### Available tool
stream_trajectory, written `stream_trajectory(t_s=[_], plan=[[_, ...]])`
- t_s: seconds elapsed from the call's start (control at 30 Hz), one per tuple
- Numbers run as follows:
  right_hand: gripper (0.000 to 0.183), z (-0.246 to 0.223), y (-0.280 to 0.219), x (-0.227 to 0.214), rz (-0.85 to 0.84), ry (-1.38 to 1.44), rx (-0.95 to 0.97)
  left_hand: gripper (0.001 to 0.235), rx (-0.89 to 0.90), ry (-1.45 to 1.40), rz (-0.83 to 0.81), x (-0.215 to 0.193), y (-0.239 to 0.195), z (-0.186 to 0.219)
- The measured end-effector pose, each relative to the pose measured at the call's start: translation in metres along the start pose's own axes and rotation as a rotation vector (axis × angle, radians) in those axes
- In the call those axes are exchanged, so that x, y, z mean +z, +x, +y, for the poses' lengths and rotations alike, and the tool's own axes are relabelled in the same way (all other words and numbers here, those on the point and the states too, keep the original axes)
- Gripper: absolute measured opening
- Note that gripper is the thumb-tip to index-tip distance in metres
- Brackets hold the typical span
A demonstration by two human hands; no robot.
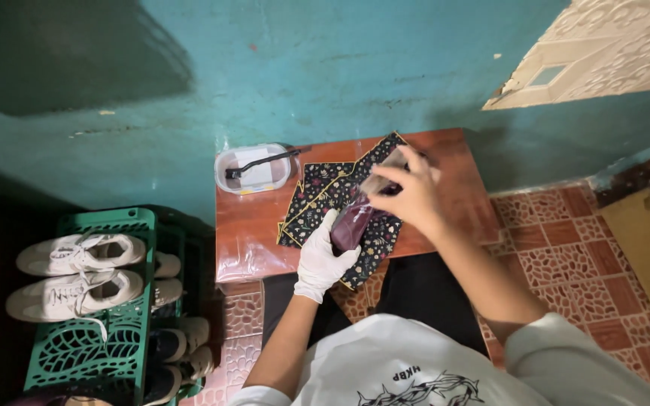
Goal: The person scrubs a purple shoe with a brush, repeatedly dipping it into a container of liquid. The shoe is held in the left hand while the right hand performs the scrubbing action on the upper and sole.
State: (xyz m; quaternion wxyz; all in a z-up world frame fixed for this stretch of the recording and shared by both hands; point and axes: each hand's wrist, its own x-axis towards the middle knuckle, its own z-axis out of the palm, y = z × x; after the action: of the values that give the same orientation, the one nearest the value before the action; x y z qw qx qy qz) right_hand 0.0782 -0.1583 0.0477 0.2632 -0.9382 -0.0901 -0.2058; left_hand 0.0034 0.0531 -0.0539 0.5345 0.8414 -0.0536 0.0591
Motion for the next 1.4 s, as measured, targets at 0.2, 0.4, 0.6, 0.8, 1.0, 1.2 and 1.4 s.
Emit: stream_trajectory(t_s=[0.2,0.4,0.6,0.8,1.0,1.2,1.4], plan=[[0.057,0.055,0.03,-0.002,0.289,-0.177,0.042,0.1,-0.031,-0.044,-0.016,-0.003,0.003,0.003],[0.049,-0.021,-0.041,0.019,0.02,-0.057,-0.271,0.097,-0.016,-0.146,0.002,-0.003,0.004,0.004],[0.042,-0.032,-0.021,0.002,0.013,-0.016,-0.061,0.099,-0.064,-0.147,0.014,-0.007,0.006,0.011],[0.048,-0.029,-0.024,0.015,0.057,-0.011,-0.239,0.1,-0.029,-0.133,-0.031,0.0,0.001,-0.01],[0.052,-0.064,-0.051,0.02,-0.101,0.001,-0.197,0.114,0.003,-0.09,-0.021,0.003,0.0,-0.018],[0.038,-0.076,-0.047,0.022,0.021,-0.038,-0.232,0.131,-0.113,-0.121,-0.034,-0.008,0.003,0.003],[0.047,-0.026,-0.038,0.042,0.146,-0.11,-0.208,0.135,-0.118,-0.178,-0.028,-0.02,0.003,0.021]])
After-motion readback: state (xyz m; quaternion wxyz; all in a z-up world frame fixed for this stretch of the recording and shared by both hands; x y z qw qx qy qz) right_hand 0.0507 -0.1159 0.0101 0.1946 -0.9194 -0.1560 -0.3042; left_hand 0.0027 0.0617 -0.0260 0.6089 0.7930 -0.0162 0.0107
